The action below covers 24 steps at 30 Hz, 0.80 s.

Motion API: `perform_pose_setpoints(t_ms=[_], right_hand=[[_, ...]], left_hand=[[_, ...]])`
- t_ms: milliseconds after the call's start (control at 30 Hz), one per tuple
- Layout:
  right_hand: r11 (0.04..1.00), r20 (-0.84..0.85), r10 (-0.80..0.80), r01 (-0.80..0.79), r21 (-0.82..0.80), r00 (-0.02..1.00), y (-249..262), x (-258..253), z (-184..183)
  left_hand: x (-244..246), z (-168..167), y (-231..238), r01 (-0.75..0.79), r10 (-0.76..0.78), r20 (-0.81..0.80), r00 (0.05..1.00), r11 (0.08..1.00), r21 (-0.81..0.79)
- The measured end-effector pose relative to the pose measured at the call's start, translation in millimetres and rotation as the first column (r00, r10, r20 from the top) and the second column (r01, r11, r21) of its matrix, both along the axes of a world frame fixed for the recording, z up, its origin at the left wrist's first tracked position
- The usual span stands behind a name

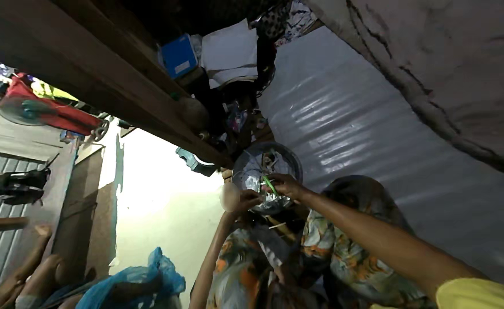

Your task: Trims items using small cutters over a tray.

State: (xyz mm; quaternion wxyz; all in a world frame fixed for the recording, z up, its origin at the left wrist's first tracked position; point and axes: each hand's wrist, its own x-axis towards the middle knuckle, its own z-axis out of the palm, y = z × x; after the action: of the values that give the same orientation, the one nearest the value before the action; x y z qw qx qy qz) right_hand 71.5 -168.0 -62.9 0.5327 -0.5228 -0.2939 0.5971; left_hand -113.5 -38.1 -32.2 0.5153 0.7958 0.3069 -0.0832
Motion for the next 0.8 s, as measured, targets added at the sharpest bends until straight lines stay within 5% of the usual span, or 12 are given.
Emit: perform_pose_setpoints(t_ms=[67,233,400,567,633,700,800], right_hand=[[1.000,-0.004,-0.017,0.017,-0.003,1.000,-0.7,0.5,-0.4],[0.998,0.070,-0.015,0.010,0.063,0.997,-4.4,-5.7,2.2],[0.984,0.169,-0.154,0.136,0.113,0.973,-12.4,-35.0,-3.4],[0.975,0.270,-0.221,0.209,0.074,0.937,-14.0,-35.1,3.4],[0.965,0.299,-0.258,0.257,0.044,0.919,-10.7,-29.8,2.5],[0.959,0.322,-0.276,0.281,0.033,0.905,-8.1,-27.6,-2.8],[0.965,0.327,-0.259,0.254,0.057,0.909,-8.9,-32.6,-3.0]], left_hand=[[-0.2,2.1,-2.5,0.010,-0.010,-0.004,1.000,0.999,-0.035],[4.2,-4.2,-1.0,-0.407,0.422,-0.025,0.906,0.855,-0.321],[13.3,2.2,-5.0,-0.449,0.450,-0.104,0.887,0.787,-0.424],[5.7,-0.3,-3.2,-0.615,0.630,0.118,0.768,0.776,-0.141],[2.5,-1.5,-3.7,-0.593,0.578,0.205,0.790,0.805,0.018],[1.2,-2.2,-3.2,-0.411,0.403,0.098,0.910,0.908,0.080],[10.6,0.7,-6.6,-0.266,0.257,-0.086,0.962,0.957,-0.114]])
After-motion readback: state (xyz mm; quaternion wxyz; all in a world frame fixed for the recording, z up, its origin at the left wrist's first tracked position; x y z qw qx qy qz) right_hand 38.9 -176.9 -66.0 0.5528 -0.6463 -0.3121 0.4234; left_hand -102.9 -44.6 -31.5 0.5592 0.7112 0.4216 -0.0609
